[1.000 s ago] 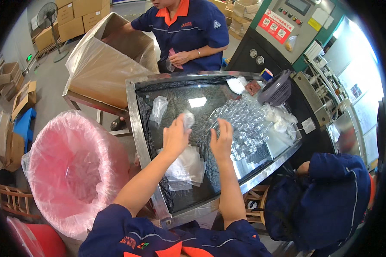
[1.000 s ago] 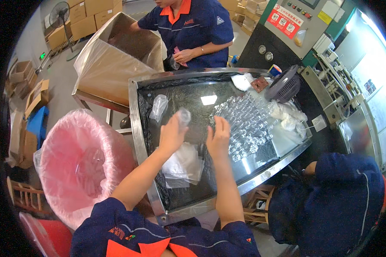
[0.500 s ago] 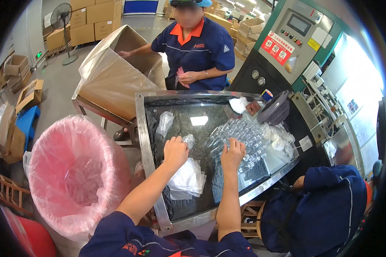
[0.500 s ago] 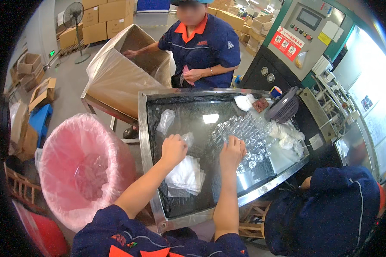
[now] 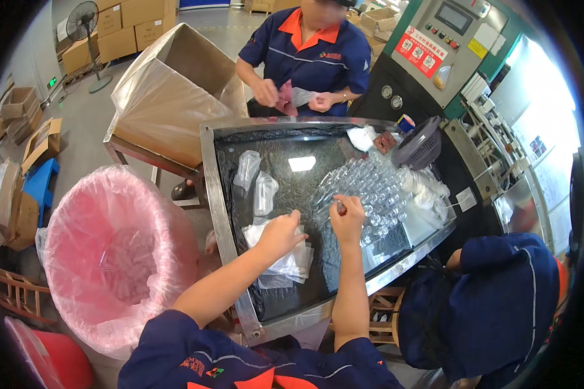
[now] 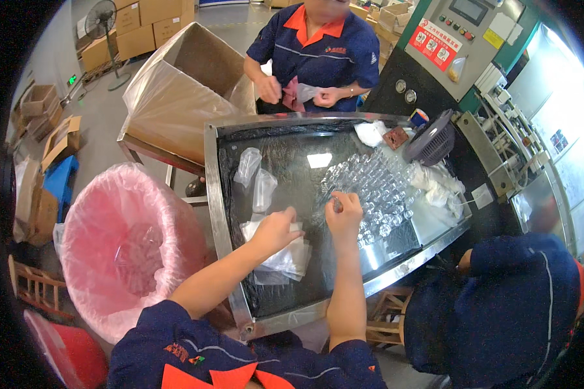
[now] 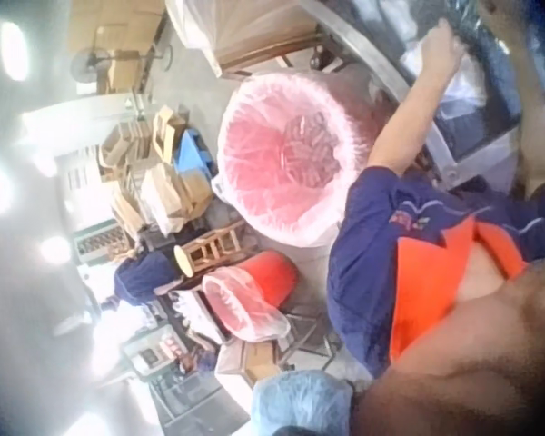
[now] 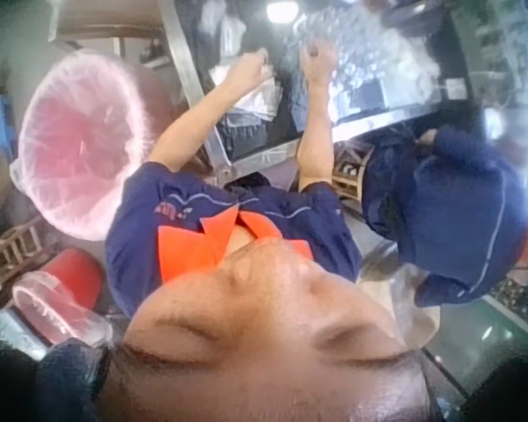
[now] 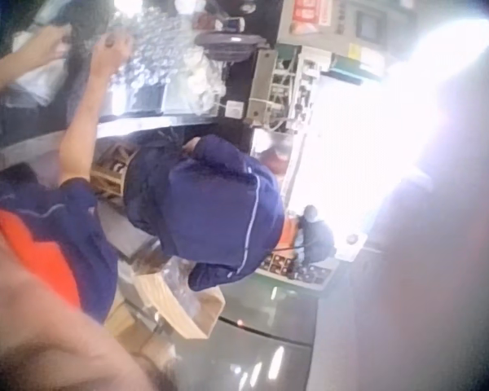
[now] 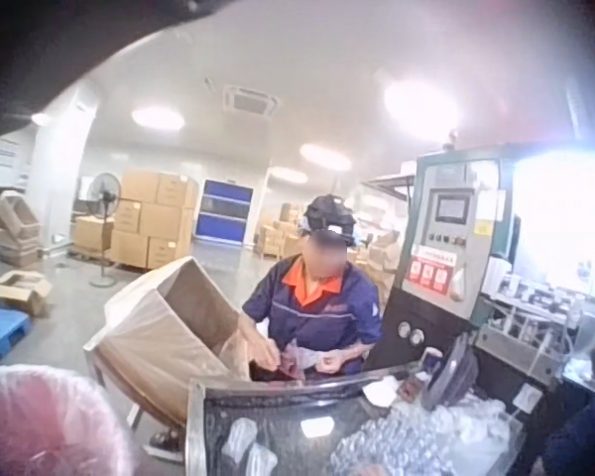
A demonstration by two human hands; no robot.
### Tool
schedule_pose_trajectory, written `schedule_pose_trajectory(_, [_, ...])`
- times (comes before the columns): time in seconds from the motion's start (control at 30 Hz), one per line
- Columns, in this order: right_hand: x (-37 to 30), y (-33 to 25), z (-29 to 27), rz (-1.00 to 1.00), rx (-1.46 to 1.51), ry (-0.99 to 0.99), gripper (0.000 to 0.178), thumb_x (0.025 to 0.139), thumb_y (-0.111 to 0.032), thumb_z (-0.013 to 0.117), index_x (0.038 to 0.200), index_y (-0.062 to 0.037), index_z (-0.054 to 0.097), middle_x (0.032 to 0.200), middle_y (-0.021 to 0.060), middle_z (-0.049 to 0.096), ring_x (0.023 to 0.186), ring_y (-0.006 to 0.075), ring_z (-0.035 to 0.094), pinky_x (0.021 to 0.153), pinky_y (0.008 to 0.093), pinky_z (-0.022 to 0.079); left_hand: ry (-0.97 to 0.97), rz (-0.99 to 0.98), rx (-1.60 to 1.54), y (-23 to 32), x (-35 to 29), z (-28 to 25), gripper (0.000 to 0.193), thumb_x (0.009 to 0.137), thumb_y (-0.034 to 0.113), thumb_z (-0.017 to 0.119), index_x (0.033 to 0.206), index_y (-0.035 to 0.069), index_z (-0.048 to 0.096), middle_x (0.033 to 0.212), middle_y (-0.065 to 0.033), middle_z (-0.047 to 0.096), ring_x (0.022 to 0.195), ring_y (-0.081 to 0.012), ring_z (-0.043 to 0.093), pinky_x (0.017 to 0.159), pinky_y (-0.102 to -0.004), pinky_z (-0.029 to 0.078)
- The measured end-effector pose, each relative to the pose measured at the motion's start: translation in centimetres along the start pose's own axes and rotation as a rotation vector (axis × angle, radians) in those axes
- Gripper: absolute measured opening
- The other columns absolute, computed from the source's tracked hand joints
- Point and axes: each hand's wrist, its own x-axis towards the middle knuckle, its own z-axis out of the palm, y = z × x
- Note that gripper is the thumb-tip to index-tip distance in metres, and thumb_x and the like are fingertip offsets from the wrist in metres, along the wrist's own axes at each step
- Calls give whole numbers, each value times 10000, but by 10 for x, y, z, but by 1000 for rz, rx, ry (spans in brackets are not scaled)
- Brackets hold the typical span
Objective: Inspecting and sorting small transparent plastic parts at a production table in a factory.
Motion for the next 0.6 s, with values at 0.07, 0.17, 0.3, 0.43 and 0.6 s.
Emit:
schedule_pose_trajectory(0.07, [2,8,0,-33,126,-36,154,752,33,643,901,0,667,821,68,554,628,133,548,502,258,432,6,33,103,8,3,3,315,755,129,707,933,19,471,859,-223,624,839,-423,619,692,-495,490])
schedule_pose_trajectory(0.17, [2,9,8,103,544,-26,118,795,21,648,912,13,660,825,46,566,682,99,554,515,247,432,-7,-27,146,-8,8,11,279,759,86,670,951,18,479,806,-225,624,819,-430,621,689,-506,485])
schedule_pose_trajectory(0.3, [3,-3,-1,286,794,-110,93,869,40,601,947,30,650,869,31,605,658,91,543,598,242,465,19,-30,24,-11,11,-2,216,762,31,626,939,20,501,768,-211,633,784,-414,633,667,-485,488])
schedule_pose_trajectory(0.43, [5,-2,-5,145,953,-41,169,863,81,601,1018,26,640,971,62,621,798,109,569,732,235,471,-20,-36,-139,9,17,-19,148,760,-1,613,866,17,512,716,-188,632,732,-380,644,639,-464,489])
schedule_pose_trajectory(0.6, [5,-8,-3,200,1159,3,236,829,128,603,1047,39,621,1092,104,614,947,134,586,835,248,480,-13,-24,-305,-3,18,-9,99,758,-6,633,814,4,553,700,-167,634,688,-340,646,610,-394,487])
